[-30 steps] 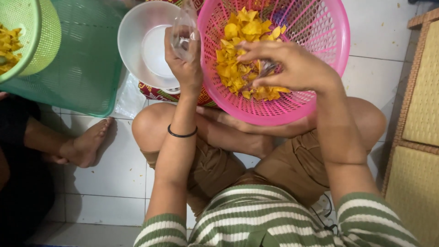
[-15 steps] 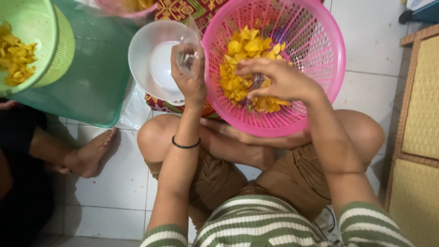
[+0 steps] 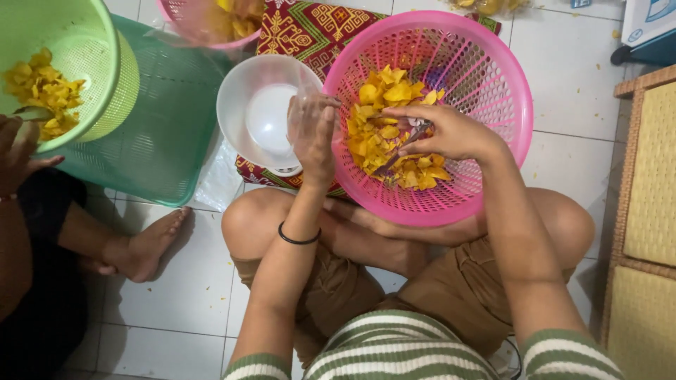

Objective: Using metal tongs to transfer yellow chips from a pink plastic basket into small clear plastic bags for packaging.

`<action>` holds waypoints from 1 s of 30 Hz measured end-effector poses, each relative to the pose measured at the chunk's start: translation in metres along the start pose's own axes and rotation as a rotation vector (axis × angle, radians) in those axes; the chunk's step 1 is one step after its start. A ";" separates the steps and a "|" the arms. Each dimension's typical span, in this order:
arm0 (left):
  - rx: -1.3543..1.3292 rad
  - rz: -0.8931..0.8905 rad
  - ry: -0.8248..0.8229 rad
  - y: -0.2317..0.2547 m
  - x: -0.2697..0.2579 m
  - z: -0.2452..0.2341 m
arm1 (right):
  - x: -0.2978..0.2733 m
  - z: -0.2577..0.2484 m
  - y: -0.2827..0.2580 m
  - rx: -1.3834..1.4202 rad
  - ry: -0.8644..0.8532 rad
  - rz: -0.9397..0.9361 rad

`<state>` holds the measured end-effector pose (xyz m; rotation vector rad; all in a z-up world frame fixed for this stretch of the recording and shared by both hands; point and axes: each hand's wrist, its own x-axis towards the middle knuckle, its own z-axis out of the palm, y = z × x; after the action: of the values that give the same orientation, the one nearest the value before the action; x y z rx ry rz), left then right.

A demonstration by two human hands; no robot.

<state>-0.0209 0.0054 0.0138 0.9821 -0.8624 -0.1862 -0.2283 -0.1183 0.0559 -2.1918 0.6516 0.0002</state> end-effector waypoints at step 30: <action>-0.015 -0.106 -0.091 -0.028 -0.010 -0.006 | 0.001 0.012 -0.004 0.028 0.085 -0.034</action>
<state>-0.0169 -0.0012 -0.0153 1.0122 -0.8911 -0.3293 -0.2233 -0.1084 0.0507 -2.1849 0.6570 -0.1196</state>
